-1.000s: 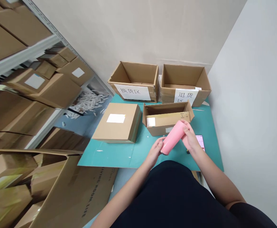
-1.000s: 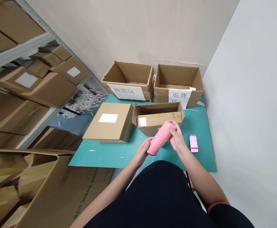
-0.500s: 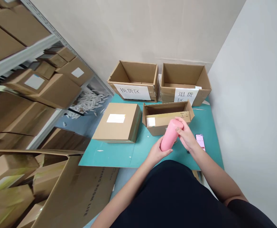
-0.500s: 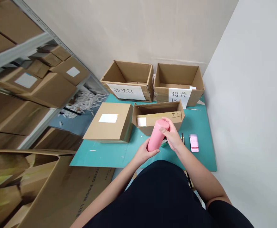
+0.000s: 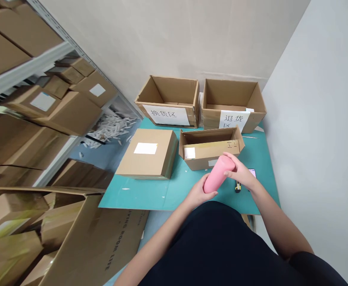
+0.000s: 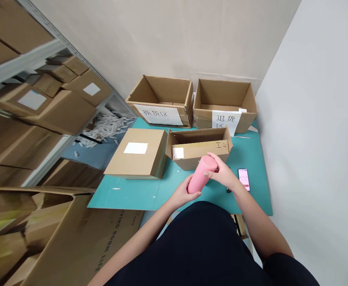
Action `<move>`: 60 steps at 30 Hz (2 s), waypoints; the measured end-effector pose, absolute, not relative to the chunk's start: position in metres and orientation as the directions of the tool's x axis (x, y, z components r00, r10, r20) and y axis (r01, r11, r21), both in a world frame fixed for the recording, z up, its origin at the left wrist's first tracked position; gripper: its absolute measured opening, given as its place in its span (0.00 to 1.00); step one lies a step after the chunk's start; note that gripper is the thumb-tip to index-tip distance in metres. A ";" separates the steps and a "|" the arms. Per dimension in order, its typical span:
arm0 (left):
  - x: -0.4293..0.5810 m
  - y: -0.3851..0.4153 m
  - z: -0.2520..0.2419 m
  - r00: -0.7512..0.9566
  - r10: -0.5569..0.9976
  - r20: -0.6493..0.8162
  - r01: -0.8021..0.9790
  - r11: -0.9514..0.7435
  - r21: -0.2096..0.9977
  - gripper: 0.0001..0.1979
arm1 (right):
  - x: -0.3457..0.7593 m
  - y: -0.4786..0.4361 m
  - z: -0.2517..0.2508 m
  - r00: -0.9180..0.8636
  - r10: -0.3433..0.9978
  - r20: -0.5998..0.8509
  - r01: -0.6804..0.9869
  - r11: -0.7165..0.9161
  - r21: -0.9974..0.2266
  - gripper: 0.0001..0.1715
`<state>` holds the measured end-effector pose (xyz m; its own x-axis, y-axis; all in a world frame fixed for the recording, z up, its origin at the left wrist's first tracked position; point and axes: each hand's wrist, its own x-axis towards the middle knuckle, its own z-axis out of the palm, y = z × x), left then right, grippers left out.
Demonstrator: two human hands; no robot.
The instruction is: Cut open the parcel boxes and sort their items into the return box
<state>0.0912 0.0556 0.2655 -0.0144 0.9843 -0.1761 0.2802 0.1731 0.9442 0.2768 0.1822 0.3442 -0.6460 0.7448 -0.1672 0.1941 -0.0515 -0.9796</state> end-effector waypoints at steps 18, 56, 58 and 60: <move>0.108 0.053 0.211 0.115 0.978 -0.176 0.497 0.097 0.863 0.53 | 0.331 0.118 0.317 -0.468 0.878 -0.099 0.352 0.083 -0.932 0.36; 0.121 0.083 0.182 0.154 0.964 -0.215 0.805 0.003 0.593 0.27 | 0.325 0.167 0.290 -0.397 0.916 -0.052 0.398 0.120 -0.910 0.40; 0.121 0.081 0.183 0.160 0.962 -0.223 0.815 -0.002 0.579 0.23 | 0.325 0.169 0.290 -0.388 0.920 -0.050 0.410 0.124 -0.904 0.40; 0.122 0.080 0.183 0.152 0.962 -0.229 0.825 0.004 0.565 0.21 | 0.325 0.170 0.290 -0.388 0.921 -0.048 0.408 0.125 -0.904 0.40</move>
